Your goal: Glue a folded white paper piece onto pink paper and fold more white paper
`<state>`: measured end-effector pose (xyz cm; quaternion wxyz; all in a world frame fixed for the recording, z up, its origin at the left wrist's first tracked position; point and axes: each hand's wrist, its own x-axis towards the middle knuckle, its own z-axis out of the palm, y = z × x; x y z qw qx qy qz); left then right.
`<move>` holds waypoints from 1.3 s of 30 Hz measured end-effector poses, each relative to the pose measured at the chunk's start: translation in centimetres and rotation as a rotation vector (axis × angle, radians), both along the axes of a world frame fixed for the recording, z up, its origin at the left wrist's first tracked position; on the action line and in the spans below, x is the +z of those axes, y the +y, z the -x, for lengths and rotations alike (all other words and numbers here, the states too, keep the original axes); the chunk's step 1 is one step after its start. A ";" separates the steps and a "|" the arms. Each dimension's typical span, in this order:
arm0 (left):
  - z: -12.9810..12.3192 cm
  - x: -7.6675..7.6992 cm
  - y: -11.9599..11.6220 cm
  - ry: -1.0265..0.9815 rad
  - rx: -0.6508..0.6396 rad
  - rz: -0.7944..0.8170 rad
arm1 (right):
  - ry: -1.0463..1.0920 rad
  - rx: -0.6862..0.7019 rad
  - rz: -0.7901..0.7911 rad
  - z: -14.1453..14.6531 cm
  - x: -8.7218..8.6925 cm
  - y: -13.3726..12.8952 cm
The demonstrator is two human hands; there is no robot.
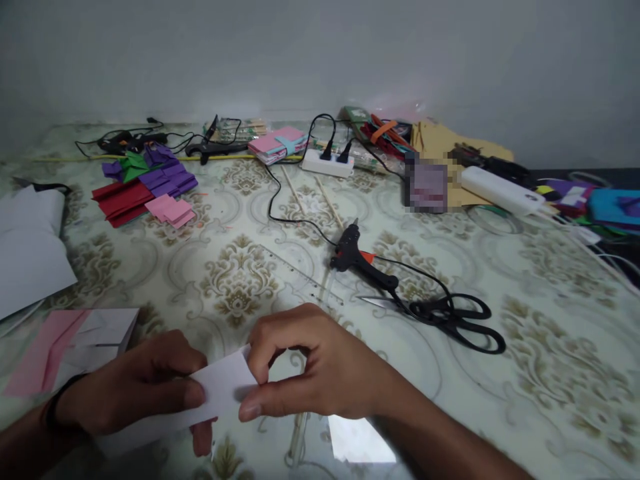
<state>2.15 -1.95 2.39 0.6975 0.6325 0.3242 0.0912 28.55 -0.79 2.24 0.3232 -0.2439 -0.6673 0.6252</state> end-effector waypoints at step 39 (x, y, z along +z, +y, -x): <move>-1.9 -1.7 -0.8 0.260 0.239 -0.149 | -0.046 -0.548 0.212 0.7 -2.4 1.1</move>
